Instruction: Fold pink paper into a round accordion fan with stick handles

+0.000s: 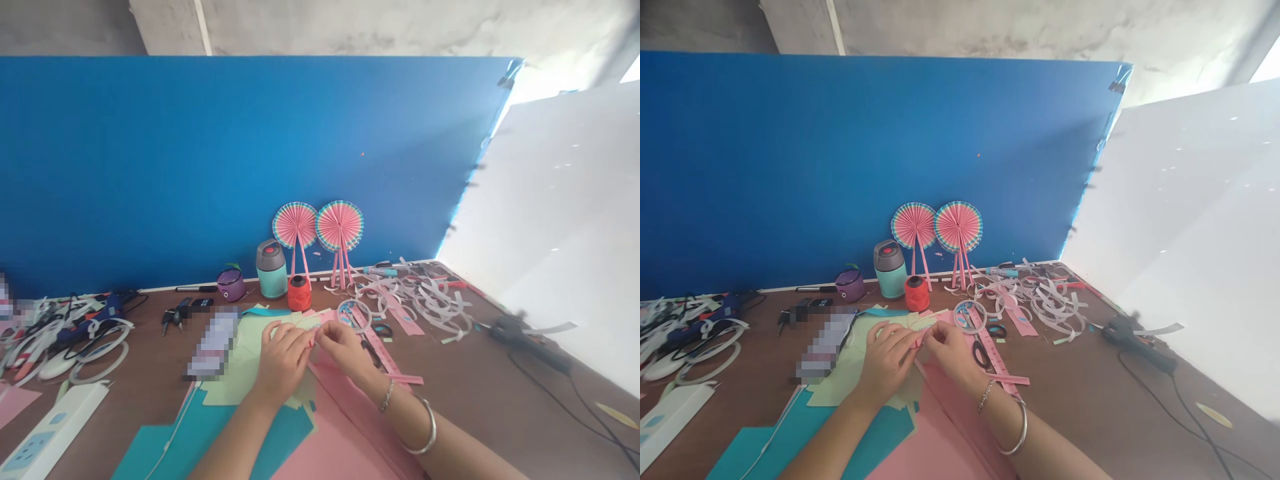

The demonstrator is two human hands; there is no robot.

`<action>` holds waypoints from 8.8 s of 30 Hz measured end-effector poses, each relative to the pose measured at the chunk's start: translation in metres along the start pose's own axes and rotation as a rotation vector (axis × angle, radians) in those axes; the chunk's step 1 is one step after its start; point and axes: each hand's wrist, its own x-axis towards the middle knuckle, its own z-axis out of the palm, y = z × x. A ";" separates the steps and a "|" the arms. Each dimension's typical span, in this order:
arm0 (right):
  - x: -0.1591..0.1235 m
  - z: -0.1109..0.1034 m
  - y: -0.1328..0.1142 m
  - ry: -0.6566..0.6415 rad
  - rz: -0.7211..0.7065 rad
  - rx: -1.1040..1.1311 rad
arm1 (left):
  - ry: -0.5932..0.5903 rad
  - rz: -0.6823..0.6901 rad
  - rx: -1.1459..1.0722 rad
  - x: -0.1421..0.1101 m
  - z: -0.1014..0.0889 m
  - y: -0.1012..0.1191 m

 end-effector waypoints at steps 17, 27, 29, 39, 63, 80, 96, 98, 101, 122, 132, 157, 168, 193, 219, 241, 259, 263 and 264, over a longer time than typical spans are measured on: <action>0.001 -0.002 -0.003 0.033 0.028 0.006 | 0.010 -0.018 0.005 0.000 0.002 0.000; 0.006 -0.012 -0.006 0.212 -0.053 -0.198 | 0.064 -0.213 -0.060 0.002 0.000 -0.010; 0.010 -0.020 -0.006 0.263 -0.052 -0.216 | 0.082 -0.267 -0.080 0.000 -0.001 -0.015; 0.026 -0.053 0.005 0.440 0.038 -0.051 | 0.246 -0.373 -0.119 -0.006 0.003 -0.033; -0.002 -0.024 -0.019 -0.294 0.005 0.153 | 0.202 -0.404 -0.039 -0.005 0.002 -0.031; -0.010 -0.026 -0.038 0.128 -0.865 -0.861 | 0.098 -0.141 0.013 0.001 -0.008 -0.013; -0.005 -0.027 -0.028 0.123 -0.802 -0.876 | 0.087 -0.098 -0.042 0.003 -0.011 -0.009; -0.005 -0.028 -0.027 0.118 -0.801 -0.881 | 0.090 -0.095 -0.044 0.004 -0.011 -0.009; -0.004 -0.028 -0.027 0.114 -0.795 -0.906 | 0.091 -0.092 -0.045 0.004 -0.011 -0.008; -0.004 -0.029 -0.025 0.110 -0.808 -0.873 | 0.034 -0.076 -0.070 0.001 -0.011 -0.010; -0.003 -0.029 -0.023 0.082 -0.837 -0.849 | 0.006 -0.110 -0.154 -0.001 -0.008 -0.011; -0.008 -0.005 -0.012 0.130 -0.839 -0.910 | 0.089 -0.829 -0.868 -0.002 0.003 -0.004; -0.005 -0.008 -0.016 0.313 -0.921 -0.869 | 0.101 -0.844 -0.828 0.002 0.000 -0.004; -0.005 -0.007 -0.015 0.208 -0.951 -0.894 | 0.025 -0.850 -0.866 0.005 0.000 0.001; 0.001 -0.023 -0.009 0.285 -0.876 -0.943 | 0.094 -0.724 -0.869 -0.004 -0.001 -0.015; 0.000 -0.033 -0.008 0.219 -0.879 -0.911 | 0.121 -0.108 -0.104 -0.004 -0.008 -0.025; 0.000 -0.031 -0.011 0.209 -0.851 -0.913 | 0.086 -0.099 -0.047 -0.003 -0.008 -0.023; 0.000 -0.032 -0.010 0.199 -0.841 -0.947 | 0.084 -0.119 -0.056 -0.004 -0.007 -0.024; 0.000 -0.032 -0.010 0.197 -0.841 -0.951 | 0.089 -0.126 -0.058 -0.004 -0.007 -0.024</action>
